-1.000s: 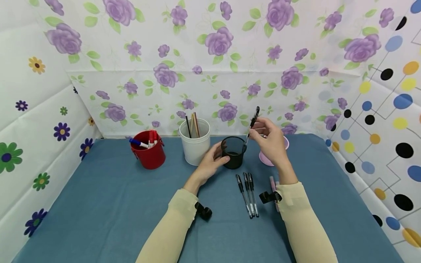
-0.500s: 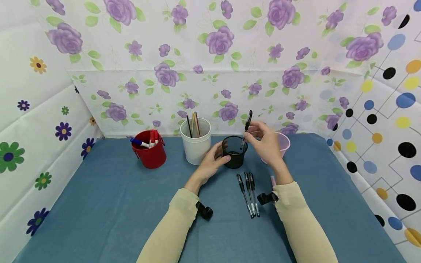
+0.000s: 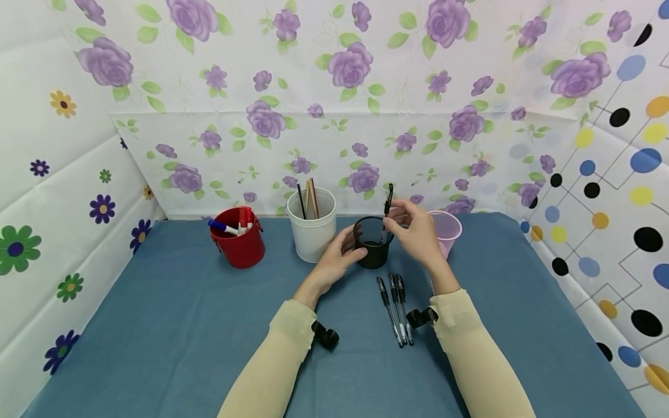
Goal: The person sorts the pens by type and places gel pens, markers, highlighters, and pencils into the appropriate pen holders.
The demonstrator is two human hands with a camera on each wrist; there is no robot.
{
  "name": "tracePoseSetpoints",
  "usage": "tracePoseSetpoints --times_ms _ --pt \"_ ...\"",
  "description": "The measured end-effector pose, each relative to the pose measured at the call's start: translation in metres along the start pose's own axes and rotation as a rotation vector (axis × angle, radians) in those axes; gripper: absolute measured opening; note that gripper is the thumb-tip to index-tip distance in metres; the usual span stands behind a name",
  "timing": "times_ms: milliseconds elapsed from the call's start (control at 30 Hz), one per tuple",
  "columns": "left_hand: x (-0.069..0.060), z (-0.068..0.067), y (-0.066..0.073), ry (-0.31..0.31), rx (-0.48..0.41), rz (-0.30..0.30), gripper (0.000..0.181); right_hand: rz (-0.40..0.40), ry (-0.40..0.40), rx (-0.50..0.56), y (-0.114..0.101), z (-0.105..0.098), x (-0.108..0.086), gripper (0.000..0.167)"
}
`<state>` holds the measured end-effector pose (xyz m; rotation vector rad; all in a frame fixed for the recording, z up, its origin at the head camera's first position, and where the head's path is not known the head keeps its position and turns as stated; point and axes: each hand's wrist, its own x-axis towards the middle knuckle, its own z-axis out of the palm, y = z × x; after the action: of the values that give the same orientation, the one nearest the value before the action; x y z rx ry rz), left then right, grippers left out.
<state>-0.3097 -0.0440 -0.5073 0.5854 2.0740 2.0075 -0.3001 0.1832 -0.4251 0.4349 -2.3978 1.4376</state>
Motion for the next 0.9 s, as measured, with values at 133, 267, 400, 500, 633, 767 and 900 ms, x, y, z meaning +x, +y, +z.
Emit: tracePoseSetpoints --times_ms 133,267,400,500,633,767,900 --pt "0.0007 -0.0003 -0.0014 -0.001 0.0 0.004 0.066 0.018 -0.005 -0.011 0.0027 0.0005 0.0009 0.043" --pt "0.0012 -0.0001 -0.0017 0.0 -0.002 0.002 0.066 0.023 -0.004 -0.01 0.0038 0.001 0.0009 0.042" --pt "0.0014 0.0 -0.0016 0.0 -0.001 -0.002 0.066 0.025 -0.005 -0.006 0.006 0.0024 0.0009 0.043" --pt "0.0013 -0.0002 -0.002 0.001 0.002 -0.008 0.067 0.026 -0.005 -0.004 0.0076 0.0033 0.0011 0.042" --pt "0.0007 -0.0002 -0.0022 0.001 0.007 -0.015 0.067 0.033 -0.008 -0.002 0.0082 0.0036 0.0011 0.042" --pt "0.0009 -0.0002 -0.0023 0.003 0.015 -0.014 0.068 0.043 -0.01 0.001 0.0075 0.0035 0.001 0.043" --pt "0.0008 -0.0004 -0.0018 0.005 0.013 -0.015 0.068 0.042 -0.012 0.006 0.0073 0.0033 0.0012 0.04"
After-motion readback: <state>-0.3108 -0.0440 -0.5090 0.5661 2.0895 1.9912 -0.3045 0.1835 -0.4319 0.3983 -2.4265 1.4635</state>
